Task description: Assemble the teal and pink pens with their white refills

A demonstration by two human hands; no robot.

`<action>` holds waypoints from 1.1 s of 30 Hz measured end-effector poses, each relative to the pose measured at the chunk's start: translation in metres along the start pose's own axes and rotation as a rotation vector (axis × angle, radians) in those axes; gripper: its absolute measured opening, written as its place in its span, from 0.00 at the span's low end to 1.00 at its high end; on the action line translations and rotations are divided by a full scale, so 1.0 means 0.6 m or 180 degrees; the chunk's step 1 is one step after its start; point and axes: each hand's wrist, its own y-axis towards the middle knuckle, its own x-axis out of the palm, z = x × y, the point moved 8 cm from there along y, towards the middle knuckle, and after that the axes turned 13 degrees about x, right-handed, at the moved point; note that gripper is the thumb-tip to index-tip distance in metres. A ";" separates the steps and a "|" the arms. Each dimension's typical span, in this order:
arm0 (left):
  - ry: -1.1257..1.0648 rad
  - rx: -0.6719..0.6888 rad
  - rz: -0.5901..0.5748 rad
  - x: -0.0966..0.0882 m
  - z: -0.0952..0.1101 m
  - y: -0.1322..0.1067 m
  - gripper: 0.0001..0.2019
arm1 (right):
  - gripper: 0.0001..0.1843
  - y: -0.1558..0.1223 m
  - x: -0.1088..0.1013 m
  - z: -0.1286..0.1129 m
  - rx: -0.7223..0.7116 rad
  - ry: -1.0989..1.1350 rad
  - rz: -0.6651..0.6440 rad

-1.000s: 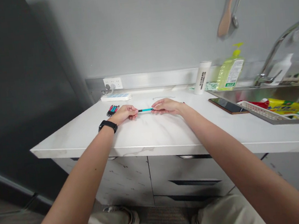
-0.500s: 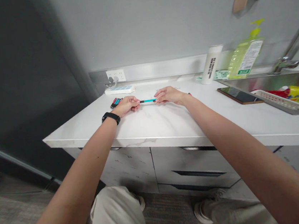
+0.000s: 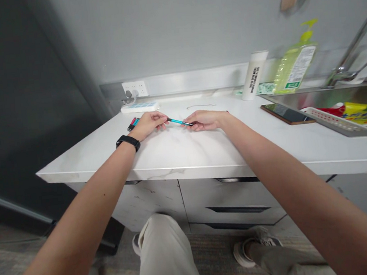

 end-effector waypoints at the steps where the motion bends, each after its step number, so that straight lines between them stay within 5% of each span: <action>1: 0.0035 0.0017 0.0021 -0.002 0.000 0.001 0.16 | 0.09 0.002 -0.003 0.000 -0.0032 -0.0079 0.0025; 13: -0.0038 -0.0014 0.0184 0.001 0.012 -0.004 0.14 | 0.05 0.001 -0.034 -0.038 -0.0994 -0.0976 0.1060; 33: -0.0058 0.0038 0.0275 0.002 0.015 -0.009 0.10 | 0.06 -0.007 -0.035 -0.060 -0.1588 -0.1814 0.1425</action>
